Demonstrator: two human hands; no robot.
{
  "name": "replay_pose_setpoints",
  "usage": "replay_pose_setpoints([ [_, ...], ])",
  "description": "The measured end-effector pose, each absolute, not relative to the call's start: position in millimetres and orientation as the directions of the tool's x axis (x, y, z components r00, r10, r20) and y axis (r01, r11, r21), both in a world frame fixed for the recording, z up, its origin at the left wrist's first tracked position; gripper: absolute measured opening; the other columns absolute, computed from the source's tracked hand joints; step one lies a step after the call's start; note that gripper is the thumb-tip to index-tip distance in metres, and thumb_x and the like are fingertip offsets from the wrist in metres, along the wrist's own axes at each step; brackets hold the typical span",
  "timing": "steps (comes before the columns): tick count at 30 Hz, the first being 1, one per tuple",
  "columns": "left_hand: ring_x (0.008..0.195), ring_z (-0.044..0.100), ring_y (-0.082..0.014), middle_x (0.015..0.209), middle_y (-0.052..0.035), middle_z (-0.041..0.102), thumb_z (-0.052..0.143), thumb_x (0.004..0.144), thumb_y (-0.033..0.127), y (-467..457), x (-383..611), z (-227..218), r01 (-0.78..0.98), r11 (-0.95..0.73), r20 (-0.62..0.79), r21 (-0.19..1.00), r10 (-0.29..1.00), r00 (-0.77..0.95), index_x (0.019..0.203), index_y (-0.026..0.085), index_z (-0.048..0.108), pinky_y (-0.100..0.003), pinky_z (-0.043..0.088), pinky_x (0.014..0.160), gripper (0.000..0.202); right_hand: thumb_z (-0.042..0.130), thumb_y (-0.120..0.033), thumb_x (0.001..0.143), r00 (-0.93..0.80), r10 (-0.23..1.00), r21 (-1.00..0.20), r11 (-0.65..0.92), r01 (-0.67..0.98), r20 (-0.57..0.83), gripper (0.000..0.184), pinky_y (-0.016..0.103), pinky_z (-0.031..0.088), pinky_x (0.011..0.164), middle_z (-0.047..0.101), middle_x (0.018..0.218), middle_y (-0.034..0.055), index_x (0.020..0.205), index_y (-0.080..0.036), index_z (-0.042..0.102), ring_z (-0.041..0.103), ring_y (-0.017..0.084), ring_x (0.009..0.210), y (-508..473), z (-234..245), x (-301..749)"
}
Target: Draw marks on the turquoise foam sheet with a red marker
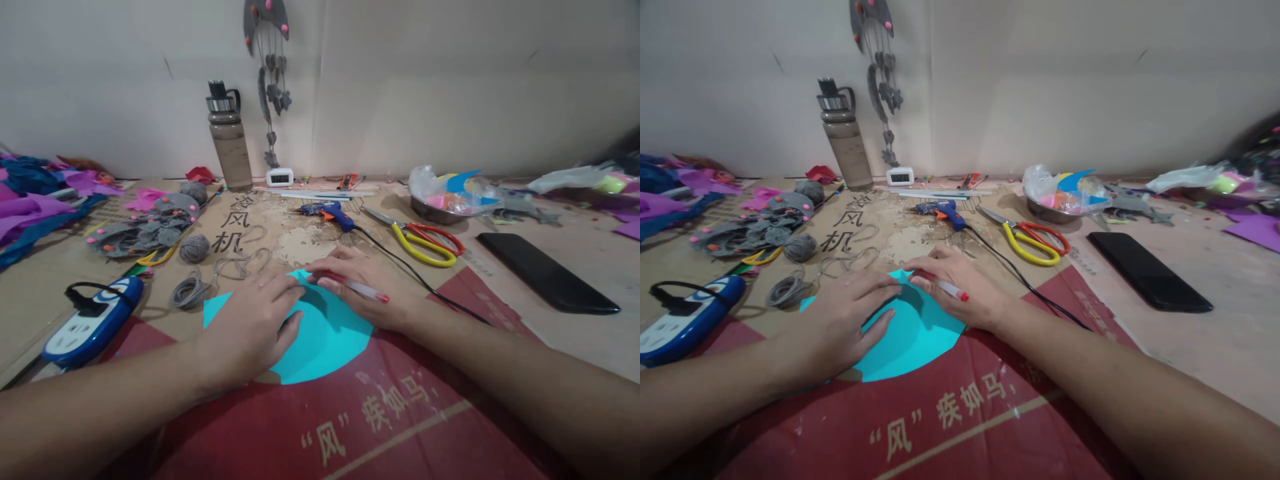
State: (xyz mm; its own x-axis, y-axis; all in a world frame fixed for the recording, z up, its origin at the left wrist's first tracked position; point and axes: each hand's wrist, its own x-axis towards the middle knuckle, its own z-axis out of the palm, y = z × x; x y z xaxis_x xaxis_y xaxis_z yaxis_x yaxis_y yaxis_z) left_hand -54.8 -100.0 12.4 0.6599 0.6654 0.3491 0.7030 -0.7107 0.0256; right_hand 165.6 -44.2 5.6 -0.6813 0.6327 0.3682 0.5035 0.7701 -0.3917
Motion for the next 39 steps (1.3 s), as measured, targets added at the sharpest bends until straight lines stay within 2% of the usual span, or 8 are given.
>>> replay_pose_setpoints([
  [4, 0.112, 0.055, -0.0255, 0.12, -0.011, 0.062, 0.045, 0.093, 0.027, -100.7, -52.9, 8.9, 0.656, -0.755, 0.324, -0.008, 0.619, 0.716, 0.118, 0.012, 0.059, -0.045, 0.043, 0.099, 0.033, 0.037, -0.042, 0.097, -0.679, 0.653, -0.392, 0.753, 0.529, 0.336, 0.036, 0.043, 0.039, 0.089, 0.067, 0.105, 0.006, 0.117, -0.024, 0.06, 0.054, 0.023, 0.101, -44.1, 4.7, 166.2],
  [7, 0.107, 0.058, -0.0249, 0.115, -0.0109, 0.064, 0.044, 0.094, 0.028, -100.9, -51.7, 8.7, 0.654, -0.756, 0.304, 0.015, 0.627, 0.717, 0.112, 0.012, 0.063, -0.045, 0.044, 0.097, 0.03, 0.037, -0.042, 0.097, -0.69, 0.653, -0.403, 0.749, 0.526, 0.313, 0.035, 0.045, 0.035, 0.089, 0.067, 0.109, 0.0053, 0.119, -0.025, 0.059, 0.053, 0.024, 0.103, -44.4, 5.5, 166.3],
  [12, 0.109, 0.057, -0.0263, 0.117, -0.0114, 0.064, 0.046, 0.092, 0.026, -102.2, -51.1, 11.9, 0.669, -0.744, 0.347, 0.005, 0.628, 0.696, 0.116, 0.012, 0.061, -0.047, 0.045, 0.095, 0.031, 0.038, -0.041, 0.097, -0.685, 0.667, -0.407, 0.736, 0.541, 0.295, 0.035, 0.045, 0.033, 0.086, 0.067, 0.109, 0.0063, 0.116, -0.022, 0.061, 0.053, 0.024, 0.102, -46.0, 10.6, 165.8],
  [16, 0.108, 0.057, -0.0259, 0.115, -0.0112, 0.064, 0.046, 0.092, 0.025, -102.1, -50.8, 13.1, 0.677, -0.735, 0.307, 0.033, 0.652, 0.693, 0.115, 0.012, 0.061, -0.046, 0.045, 0.094, 0.03, 0.04, -0.04, 0.097, -0.688, 0.662, -0.42, 0.738, 0.528, 0.297, 0.033, 0.044, 0.032, 0.087, 0.068, 0.11, 0.004, 0.117, -0.023, 0.061, 0.054, 0.023, 0.104, -45.9, 9.5, 165.9],
  [21, 0.11, 0.056, -0.0269, 0.12, -0.0114, 0.063, 0.046, 0.092, 0.027, -101.3, -52.4, 12.0, 0.691, -0.721, 0.275, 0.054, 0.676, 0.684, 0.118, 0.012, 0.059, -0.047, 0.044, 0.094, 0.032, 0.044, -0.041, 0.095, -0.501, 0.739, -0.549, 0.672, 0.497, 0.451, 0.029, 0.041, 0.037, 0.09, 0.072, 0.101, 0.0016, 0.115, -0.026, 0.059, 0.059, 0.021, 0.099, -41.1, 0.3, 170.2],
  [24, 0.11, 0.056, -0.0271, 0.119, -0.0111, 0.063, 0.048, 0.092, 0.028, -100.8, -53.6, 10.7, 0.689, -0.722, 0.292, 0.06, 0.673, 0.68, 0.119, 0.013, 0.059, -0.047, 0.044, 0.094, 0.032, 0.044, -0.04, 0.095, -0.403, 0.774, -0.609, 0.633, 0.477, 0.489, 0.027, 0.039, 0.04, 0.089, 0.072, 0.098, 0.0014, 0.114, -0.026, 0.058, 0.06, 0.02, 0.099, -39.4, -2.2, 173.1],
  [30, 0.109, 0.057, -0.026, 0.119, -0.0114, 0.063, 0.047, 0.092, 0.027, -99.9, -53.5, 10.7, 0.676, -0.734, 0.3, 0.064, 0.66, 0.689, 0.119, 0.011, 0.059, -0.046, 0.043, 0.096, 0.032, 0.045, -0.042, 0.095, -0.431, 0.773, -0.556, 0.635, 0.537, 0.466, 0.03, 0.04, 0.04, 0.089, 0.071, 0.103, 0.0036, 0.113, -0.024, 0.061, 0.059, 0.021, 0.1, -41.4, -0.1, 172.0],
  [39, 0.11, 0.057, -0.0251, 0.117, -0.0113, 0.064, 0.046, 0.093, 0.026, -98.9, -52.8, 10.4, 0.667, -0.744, 0.318, 0.046, 0.644, 0.696, 0.116, 0.012, 0.06, -0.045, 0.043, 0.096, 0.031, 0.043, -0.041, 0.095, -0.536, 0.717, -0.497, 0.697, 0.517, 0.447, 0.03, 0.043, 0.036, 0.088, 0.071, 0.102, 0.0024, 0.114, -0.025, 0.061, 0.056, 0.022, 0.099, -42.8, 2.3, 168.6],
])
